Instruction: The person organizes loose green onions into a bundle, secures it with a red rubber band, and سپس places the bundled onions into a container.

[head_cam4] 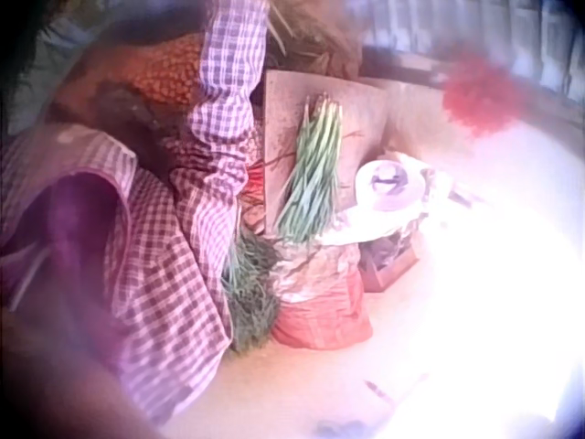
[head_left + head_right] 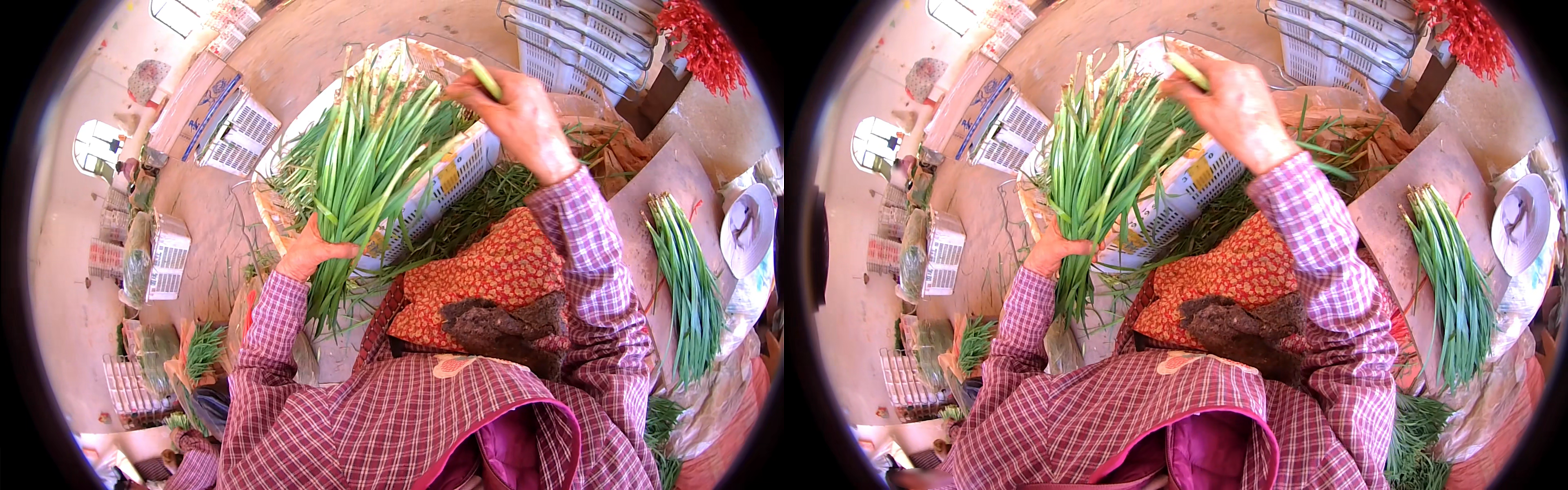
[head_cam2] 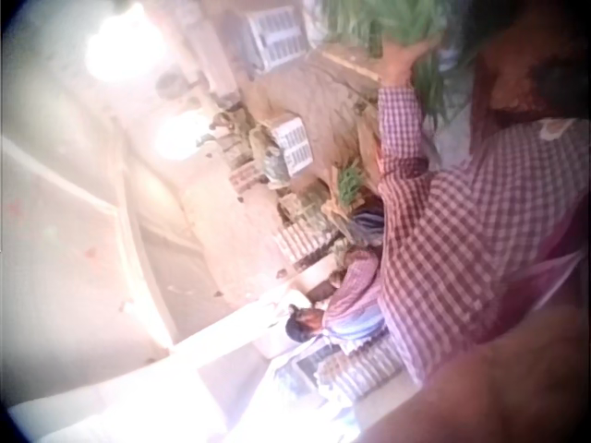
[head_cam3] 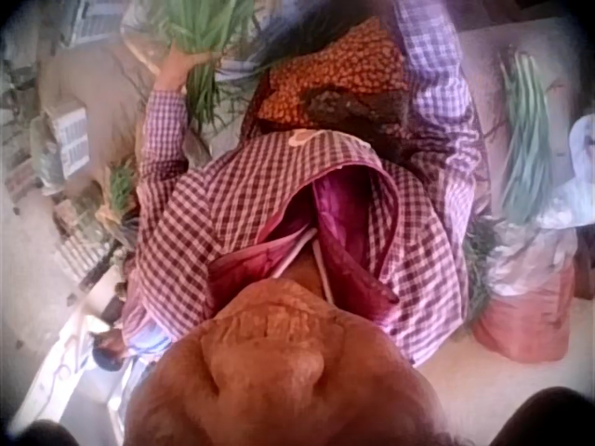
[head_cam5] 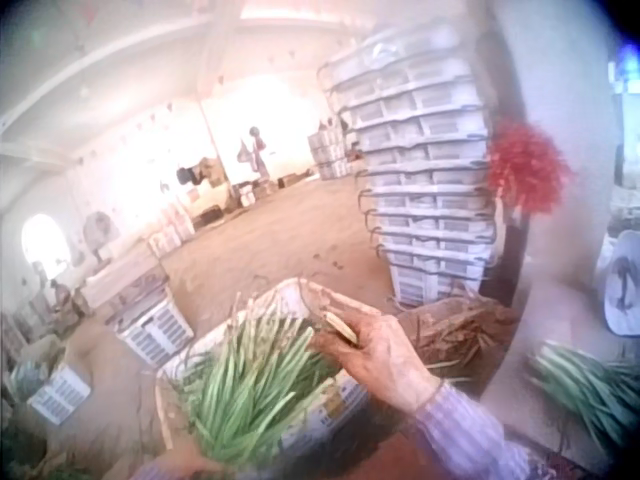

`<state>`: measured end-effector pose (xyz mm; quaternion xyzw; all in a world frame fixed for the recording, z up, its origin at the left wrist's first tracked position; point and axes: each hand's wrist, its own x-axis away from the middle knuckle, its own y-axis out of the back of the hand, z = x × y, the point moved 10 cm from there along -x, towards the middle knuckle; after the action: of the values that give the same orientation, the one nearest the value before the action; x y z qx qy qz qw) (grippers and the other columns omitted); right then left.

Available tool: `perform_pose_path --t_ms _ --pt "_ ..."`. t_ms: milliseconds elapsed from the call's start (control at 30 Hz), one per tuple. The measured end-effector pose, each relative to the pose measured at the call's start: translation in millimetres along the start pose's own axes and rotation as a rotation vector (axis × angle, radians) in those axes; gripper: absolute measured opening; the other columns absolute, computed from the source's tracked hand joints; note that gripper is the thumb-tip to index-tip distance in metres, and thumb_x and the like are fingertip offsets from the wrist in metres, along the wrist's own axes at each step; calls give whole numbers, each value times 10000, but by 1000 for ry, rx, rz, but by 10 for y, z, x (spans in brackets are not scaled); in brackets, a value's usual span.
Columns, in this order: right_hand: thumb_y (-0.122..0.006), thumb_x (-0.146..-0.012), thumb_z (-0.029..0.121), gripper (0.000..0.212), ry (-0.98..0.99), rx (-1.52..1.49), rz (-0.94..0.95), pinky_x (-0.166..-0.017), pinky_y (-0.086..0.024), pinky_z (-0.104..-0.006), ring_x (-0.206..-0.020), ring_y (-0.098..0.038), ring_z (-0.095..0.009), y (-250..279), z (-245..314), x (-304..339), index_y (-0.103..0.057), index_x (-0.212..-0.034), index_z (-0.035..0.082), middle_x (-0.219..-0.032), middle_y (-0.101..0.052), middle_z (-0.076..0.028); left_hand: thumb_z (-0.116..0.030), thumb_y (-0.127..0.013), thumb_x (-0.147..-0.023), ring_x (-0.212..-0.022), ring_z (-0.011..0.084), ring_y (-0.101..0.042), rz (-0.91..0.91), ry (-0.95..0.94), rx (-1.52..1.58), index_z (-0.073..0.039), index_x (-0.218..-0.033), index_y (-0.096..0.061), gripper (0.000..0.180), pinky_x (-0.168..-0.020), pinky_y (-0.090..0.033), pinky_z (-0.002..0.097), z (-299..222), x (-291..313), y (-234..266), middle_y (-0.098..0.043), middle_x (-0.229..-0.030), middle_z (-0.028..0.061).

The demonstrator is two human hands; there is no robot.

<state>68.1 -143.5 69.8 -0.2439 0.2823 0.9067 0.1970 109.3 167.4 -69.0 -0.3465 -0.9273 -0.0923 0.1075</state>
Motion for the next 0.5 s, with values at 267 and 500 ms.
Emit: perform_pose_path --t_ms 267,500 --pt "-677 -834 358 321 -38 -73 -50 -662 -507 -423 -691 -658 -340 -255 -22 -78 -743 -850 44 -672 -649 -189 -35 -842 -669 -1063 159 -622 -31 -114 -231 14 -1259 -532 668 -948 -499 316 -187 -57 -66 -654 -1179 78" --pt "-652 -858 231 177 -126 -65 -34 -679 -535 -350 -709 -695 -223 -151 -80 38 -758 -877 91 -730 -707 -96 -35 -789 -686 -938 143 -651 -121 -189 -380 -12 -1216 -575 572 -866 -522 300 -434 -55 -38 -688 -1070 65"
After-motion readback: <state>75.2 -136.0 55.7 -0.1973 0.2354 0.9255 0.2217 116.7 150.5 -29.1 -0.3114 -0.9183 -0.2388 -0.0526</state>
